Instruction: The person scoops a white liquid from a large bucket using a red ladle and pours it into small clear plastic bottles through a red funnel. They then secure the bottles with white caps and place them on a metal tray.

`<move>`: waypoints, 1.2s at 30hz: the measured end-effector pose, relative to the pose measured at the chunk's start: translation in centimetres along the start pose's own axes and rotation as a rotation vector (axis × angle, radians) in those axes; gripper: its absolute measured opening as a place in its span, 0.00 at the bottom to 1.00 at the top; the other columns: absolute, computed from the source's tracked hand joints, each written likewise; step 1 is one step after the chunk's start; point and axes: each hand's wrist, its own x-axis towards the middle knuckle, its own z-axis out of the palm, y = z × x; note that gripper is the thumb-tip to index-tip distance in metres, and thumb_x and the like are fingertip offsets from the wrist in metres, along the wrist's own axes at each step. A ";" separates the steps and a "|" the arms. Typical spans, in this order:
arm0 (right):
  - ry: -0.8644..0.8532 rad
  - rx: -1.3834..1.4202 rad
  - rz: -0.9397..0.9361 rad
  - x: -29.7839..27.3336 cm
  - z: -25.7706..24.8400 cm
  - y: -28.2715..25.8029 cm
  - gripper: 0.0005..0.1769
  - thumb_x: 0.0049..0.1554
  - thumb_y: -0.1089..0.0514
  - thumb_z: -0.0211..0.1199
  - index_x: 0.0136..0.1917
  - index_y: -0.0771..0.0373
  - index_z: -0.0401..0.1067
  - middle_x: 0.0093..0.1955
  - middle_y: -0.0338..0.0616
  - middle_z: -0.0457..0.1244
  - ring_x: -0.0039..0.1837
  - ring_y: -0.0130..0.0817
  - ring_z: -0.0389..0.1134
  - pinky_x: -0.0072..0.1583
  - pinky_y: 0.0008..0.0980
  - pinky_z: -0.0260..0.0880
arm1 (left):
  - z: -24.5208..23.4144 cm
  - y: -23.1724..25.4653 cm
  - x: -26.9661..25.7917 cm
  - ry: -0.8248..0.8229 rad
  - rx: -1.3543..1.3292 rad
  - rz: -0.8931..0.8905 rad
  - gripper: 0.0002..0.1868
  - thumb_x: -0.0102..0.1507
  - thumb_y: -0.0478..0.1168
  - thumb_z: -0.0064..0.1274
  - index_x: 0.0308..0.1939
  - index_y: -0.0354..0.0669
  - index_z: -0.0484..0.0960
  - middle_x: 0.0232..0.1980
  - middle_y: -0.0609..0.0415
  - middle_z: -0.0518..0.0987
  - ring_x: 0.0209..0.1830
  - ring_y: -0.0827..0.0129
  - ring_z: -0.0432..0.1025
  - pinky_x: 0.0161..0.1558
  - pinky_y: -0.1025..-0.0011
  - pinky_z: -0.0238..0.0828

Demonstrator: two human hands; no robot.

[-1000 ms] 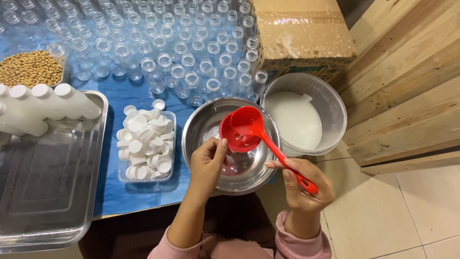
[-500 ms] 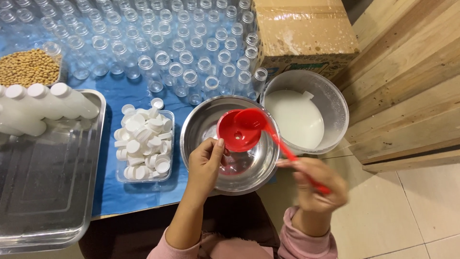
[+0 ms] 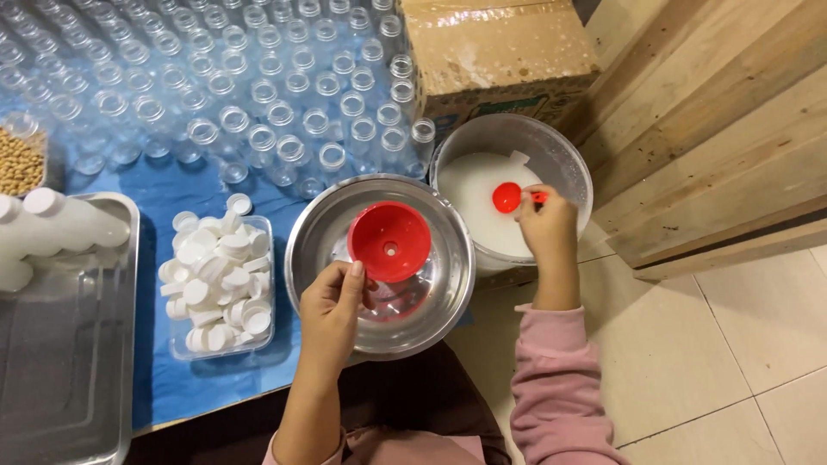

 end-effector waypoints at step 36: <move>0.064 0.601 0.129 -2.0 -2.8 -4.8 0.09 0.65 0.65 0.57 0.52 0.75 0.73 0.37 0.68 0.67 0.35 0.48 0.74 0.40 0.40 0.80 | 0.5 -0.5 0.2 0.002 -0.084 0.057 0.20 0.72 0.42 0.49 0.28 0.35 0.82 0.24 0.44 0.81 0.18 0.67 0.68 0.27 0.70 0.69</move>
